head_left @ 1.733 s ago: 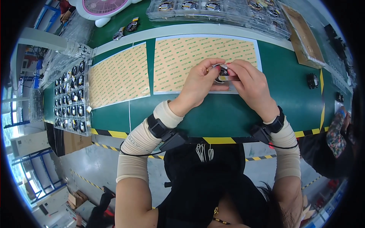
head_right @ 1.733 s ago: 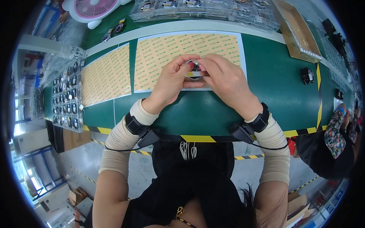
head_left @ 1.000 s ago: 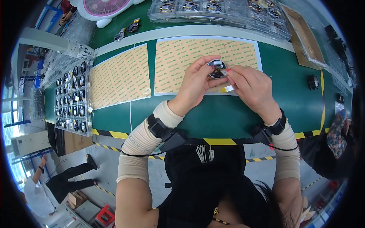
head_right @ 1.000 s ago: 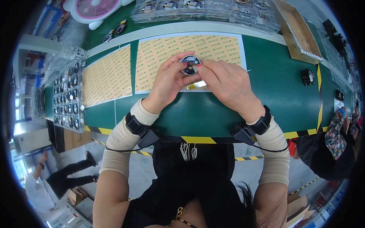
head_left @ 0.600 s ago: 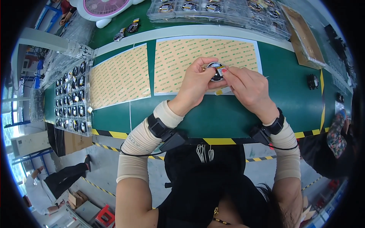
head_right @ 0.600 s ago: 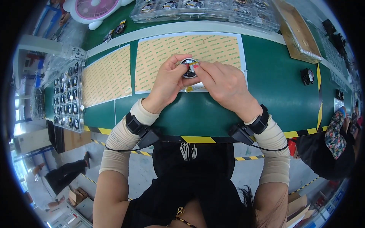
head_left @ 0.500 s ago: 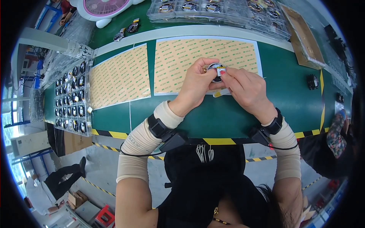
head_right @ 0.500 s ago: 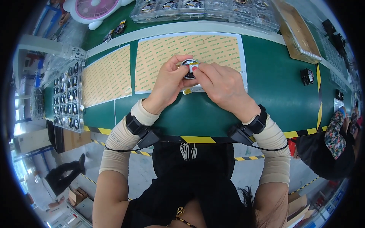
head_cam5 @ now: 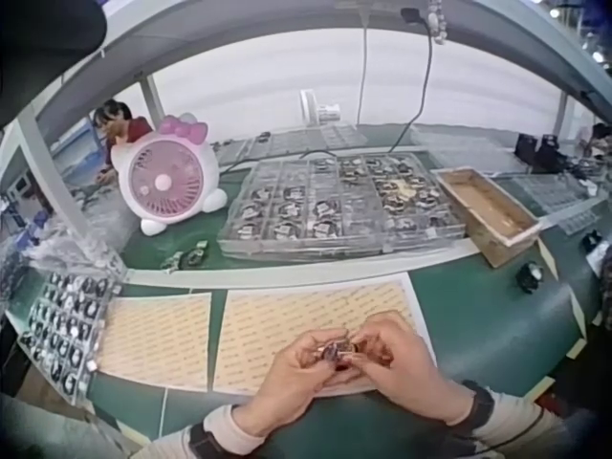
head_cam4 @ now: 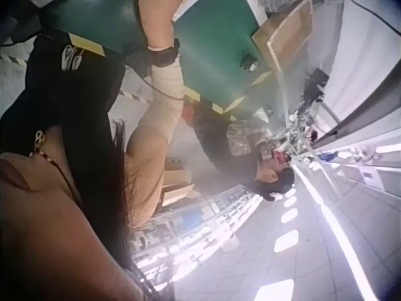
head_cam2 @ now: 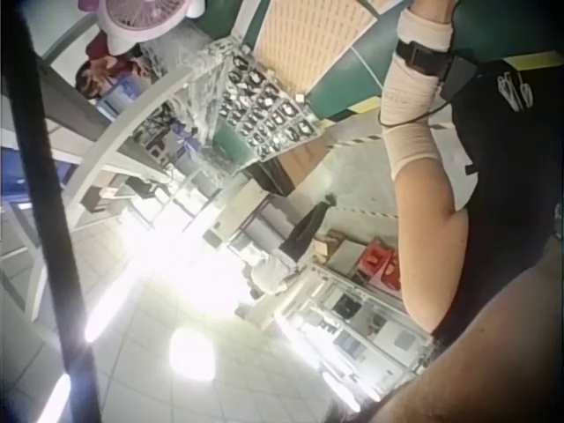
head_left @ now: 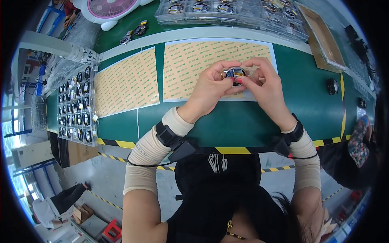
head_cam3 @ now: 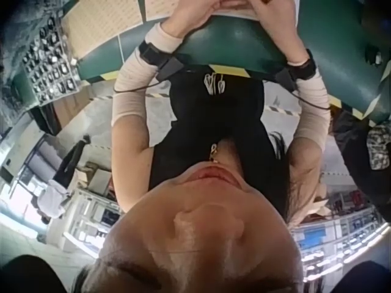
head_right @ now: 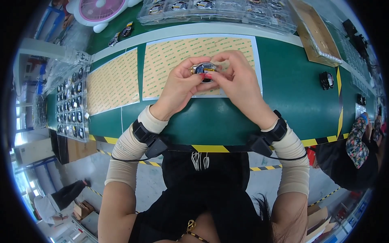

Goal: The person picks up a watch component from a tray, peels a small adhesive piece from a sheet using tweezers, and presses it onto the component. After repeating this process, they place the components back into the tray and cover it with a plastic sheet.

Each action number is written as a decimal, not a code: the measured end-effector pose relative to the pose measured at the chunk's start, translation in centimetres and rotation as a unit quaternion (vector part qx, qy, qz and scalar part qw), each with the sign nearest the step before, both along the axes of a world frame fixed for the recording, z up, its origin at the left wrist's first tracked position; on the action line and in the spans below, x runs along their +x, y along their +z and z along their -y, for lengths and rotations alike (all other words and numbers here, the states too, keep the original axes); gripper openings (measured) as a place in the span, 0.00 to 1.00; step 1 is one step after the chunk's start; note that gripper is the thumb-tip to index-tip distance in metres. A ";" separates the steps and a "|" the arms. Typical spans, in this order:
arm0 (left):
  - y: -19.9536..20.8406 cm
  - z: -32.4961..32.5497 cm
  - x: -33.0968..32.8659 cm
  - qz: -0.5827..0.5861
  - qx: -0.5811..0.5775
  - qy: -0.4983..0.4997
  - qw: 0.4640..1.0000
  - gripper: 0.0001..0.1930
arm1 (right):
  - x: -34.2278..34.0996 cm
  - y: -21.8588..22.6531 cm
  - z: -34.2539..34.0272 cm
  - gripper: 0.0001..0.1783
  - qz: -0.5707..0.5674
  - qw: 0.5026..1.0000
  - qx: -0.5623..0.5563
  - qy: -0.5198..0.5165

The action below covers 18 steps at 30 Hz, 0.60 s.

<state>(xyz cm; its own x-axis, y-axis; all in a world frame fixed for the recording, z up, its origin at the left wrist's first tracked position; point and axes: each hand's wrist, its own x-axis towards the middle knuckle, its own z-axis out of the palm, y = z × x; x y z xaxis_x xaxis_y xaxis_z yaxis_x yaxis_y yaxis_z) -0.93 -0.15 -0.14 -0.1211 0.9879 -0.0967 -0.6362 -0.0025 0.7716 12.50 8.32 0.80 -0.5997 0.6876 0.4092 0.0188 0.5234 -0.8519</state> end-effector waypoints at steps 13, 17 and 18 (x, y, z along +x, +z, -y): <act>0.8 -0.2 -0.6 0.031 0.016 -0.119 0.992 0.18 | 1.4 0.7 -1.3 0.10 0.134 0.975 -0.165 0.069; 0.4 0.2 -0.2 0.020 0.023 -0.108 0.994 0.17 | 1.7 1.4 -1.6 0.09 0.130 0.969 -0.191 0.090; 0.1 0.3 -0.1 -0.008 0.021 -0.110 0.994 0.17 | 1.8 1.6 -1.3 0.08 0.164 0.970 -0.161 0.082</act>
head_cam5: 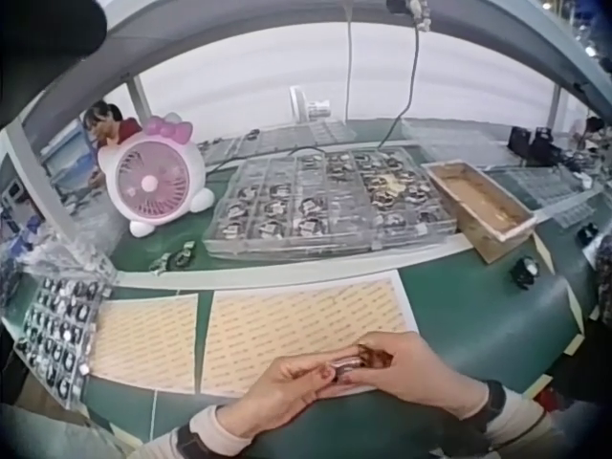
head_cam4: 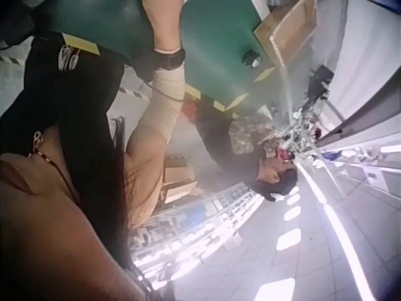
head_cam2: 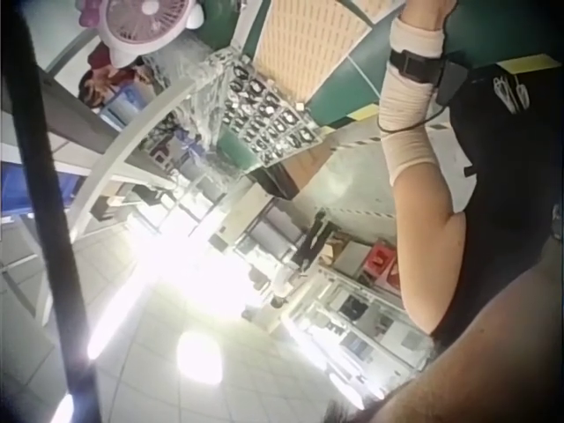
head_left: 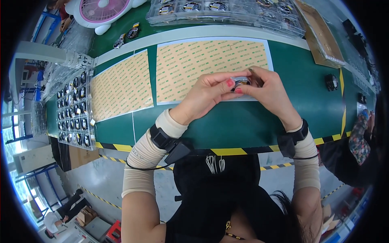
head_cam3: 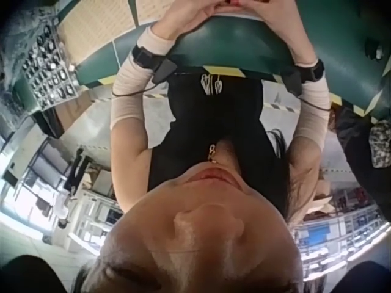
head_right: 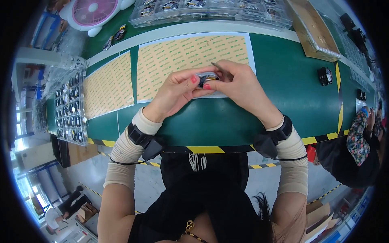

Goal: The person picks up a watch component from a tray, peels a small adhesive piece from a sheet using tweezers, and presses it onto the component. After repeating this process, they place the components back into the tray and cover it with a plastic sheet.

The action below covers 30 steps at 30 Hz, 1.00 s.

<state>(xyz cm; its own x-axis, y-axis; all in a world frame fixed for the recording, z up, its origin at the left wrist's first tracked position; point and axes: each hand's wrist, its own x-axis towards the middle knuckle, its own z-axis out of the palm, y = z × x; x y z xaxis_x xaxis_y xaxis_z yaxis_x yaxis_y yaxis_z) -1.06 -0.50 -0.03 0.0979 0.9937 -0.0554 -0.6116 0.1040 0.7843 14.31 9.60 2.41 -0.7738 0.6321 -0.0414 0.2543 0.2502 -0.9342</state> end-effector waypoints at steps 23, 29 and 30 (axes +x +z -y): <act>0.0 -0.5 -0.3 0.132 -0.099 0.018 0.986 0.19 | -0.6 -0.7 -0.4 0.12 0.046 0.999 -0.006 -0.009; -0.6 -0.3 -0.3 0.061 -0.071 0.007 0.996 0.20 | -0.5 -0.9 -0.4 0.10 0.020 1.000 -0.024 0.006; -0.8 0.0 -0.4 0.057 -0.072 0.015 0.996 0.20 | -0.7 -1.1 -0.2 0.10 0.015 0.999 -0.025 0.014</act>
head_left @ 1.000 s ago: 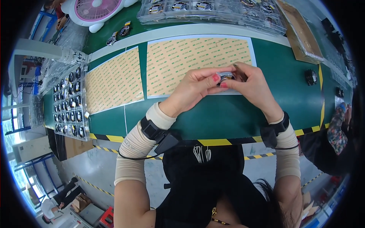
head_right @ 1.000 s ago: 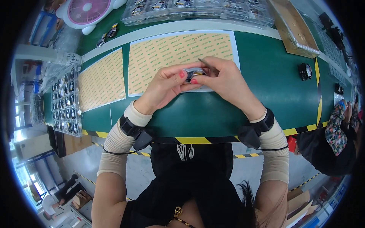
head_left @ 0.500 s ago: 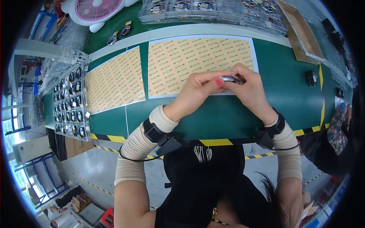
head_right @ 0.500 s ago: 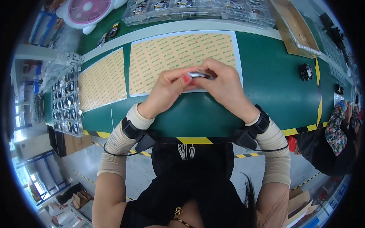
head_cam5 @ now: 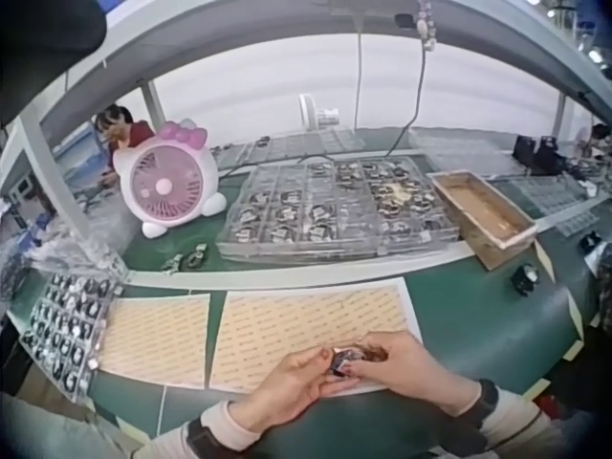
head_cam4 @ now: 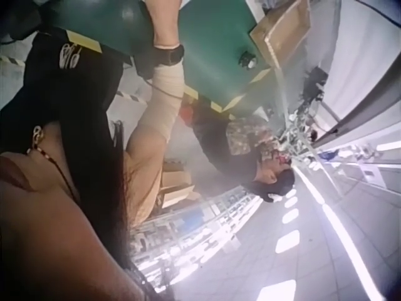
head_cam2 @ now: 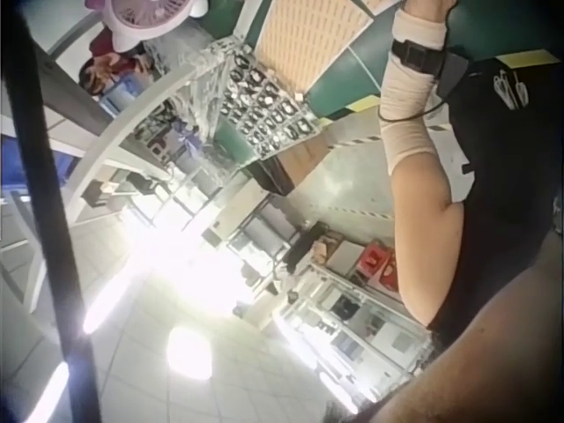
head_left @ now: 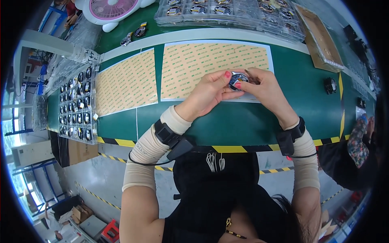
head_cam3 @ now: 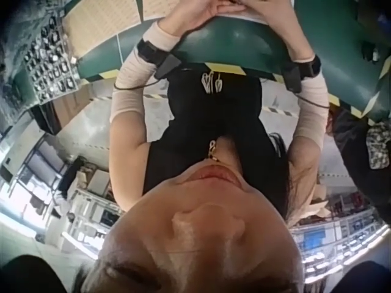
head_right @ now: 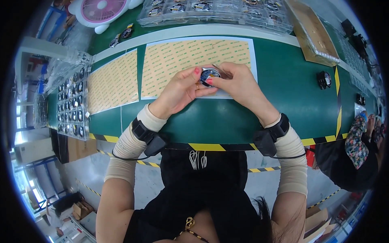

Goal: The person picks up a watch component from a tray, peels a small adhesive piece from a sheet using tweezers, and presses it onto the component. After repeating this process, they place the components back into the tray and cover it with a plastic sheet.

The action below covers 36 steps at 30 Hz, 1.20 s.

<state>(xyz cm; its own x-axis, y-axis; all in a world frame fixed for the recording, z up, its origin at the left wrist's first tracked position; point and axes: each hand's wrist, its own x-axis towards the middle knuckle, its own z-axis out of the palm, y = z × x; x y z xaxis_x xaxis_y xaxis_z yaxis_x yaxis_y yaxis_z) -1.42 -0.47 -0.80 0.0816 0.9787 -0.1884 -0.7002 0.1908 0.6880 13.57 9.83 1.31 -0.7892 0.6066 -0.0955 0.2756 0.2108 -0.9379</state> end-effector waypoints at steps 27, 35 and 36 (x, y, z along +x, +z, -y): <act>-0.1 3.1 -29.9 -0.574 -0.135 0.467 0.659 0.13 | -0.3 -1.8 0.7 0.05 -0.017 0.925 0.380 -0.017; 0.2 2.6 -30.1 -0.501 -0.160 0.477 0.704 0.11 | -0.4 -1.9 0.6 0.05 -0.023 0.927 0.374 -0.016; 0.4 2.2 -29.6 -0.499 -0.159 0.476 0.706 0.11 | -0.3 -1.9 0.5 0.05 -0.023 0.926 0.376 -0.018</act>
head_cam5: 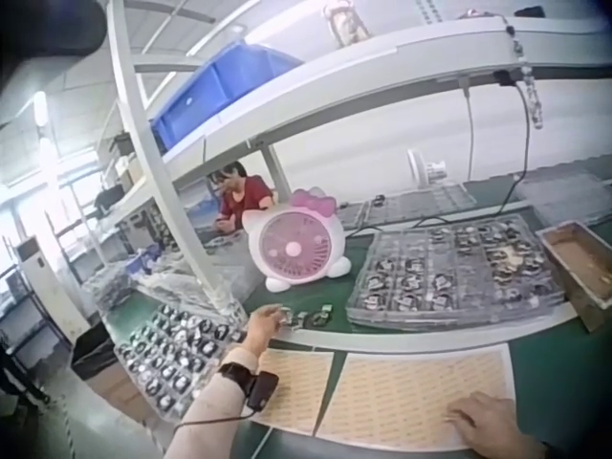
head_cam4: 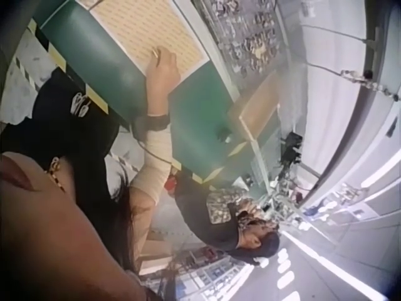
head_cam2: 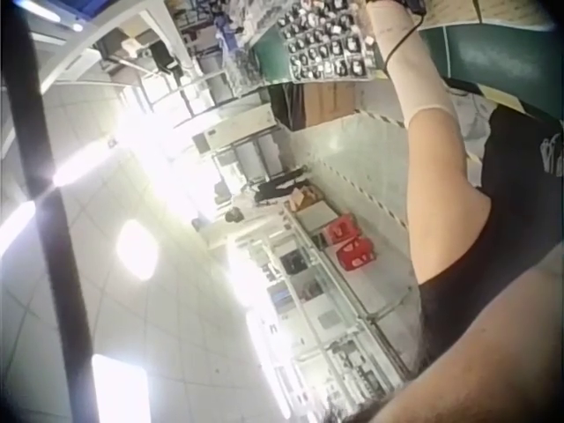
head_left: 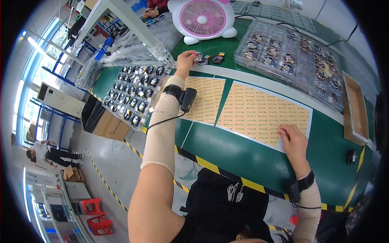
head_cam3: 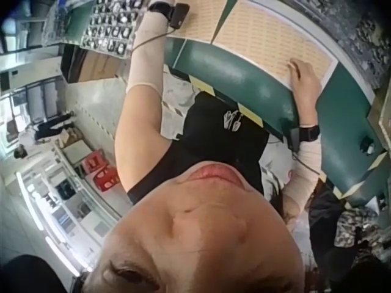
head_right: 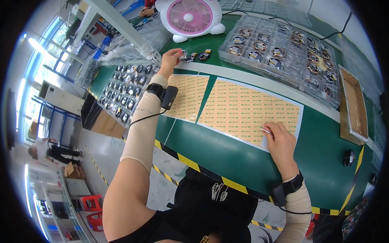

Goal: The person picks up a watch component from a tray, peels a small adhesive piece from a sheet using tweezers, and presses it onto the component. After repeating this process, they place the components back into the tray and cover it with a plastic sheet.

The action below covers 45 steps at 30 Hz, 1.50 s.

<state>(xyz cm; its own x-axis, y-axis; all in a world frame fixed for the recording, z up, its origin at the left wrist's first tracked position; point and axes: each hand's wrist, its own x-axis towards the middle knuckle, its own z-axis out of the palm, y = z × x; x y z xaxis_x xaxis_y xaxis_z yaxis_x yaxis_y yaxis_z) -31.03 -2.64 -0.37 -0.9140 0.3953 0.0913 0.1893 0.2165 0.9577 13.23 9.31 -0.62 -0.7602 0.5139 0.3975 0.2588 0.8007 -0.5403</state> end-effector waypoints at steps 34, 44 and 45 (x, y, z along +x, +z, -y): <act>-1.0 -1.0 2.0 -0.392 -0.424 0.012 0.816 0.24 | -0.2 0.2 0.2 0.06 -0.004 1.000 -0.001 0.005; -2.1 -0.9 1.1 -0.443 -0.371 0.031 0.816 0.27 | -0.1 0.3 0.2 0.05 -0.001 1.000 -0.011 0.003; -1.9 -1.0 1.2 -0.419 -0.396 0.023 0.817 0.26 | -0.1 0.3 0.1 0.06 -0.004 1.000 -0.010 0.003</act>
<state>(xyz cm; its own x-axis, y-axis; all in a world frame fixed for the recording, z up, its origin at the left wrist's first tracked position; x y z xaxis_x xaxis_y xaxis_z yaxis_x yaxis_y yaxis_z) -29.88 -1.60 -2.31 -0.6779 0.6004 0.4242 0.6803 0.7310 0.0526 13.16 9.19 -0.32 -0.7603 0.5178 0.3923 0.2505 0.7909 -0.5584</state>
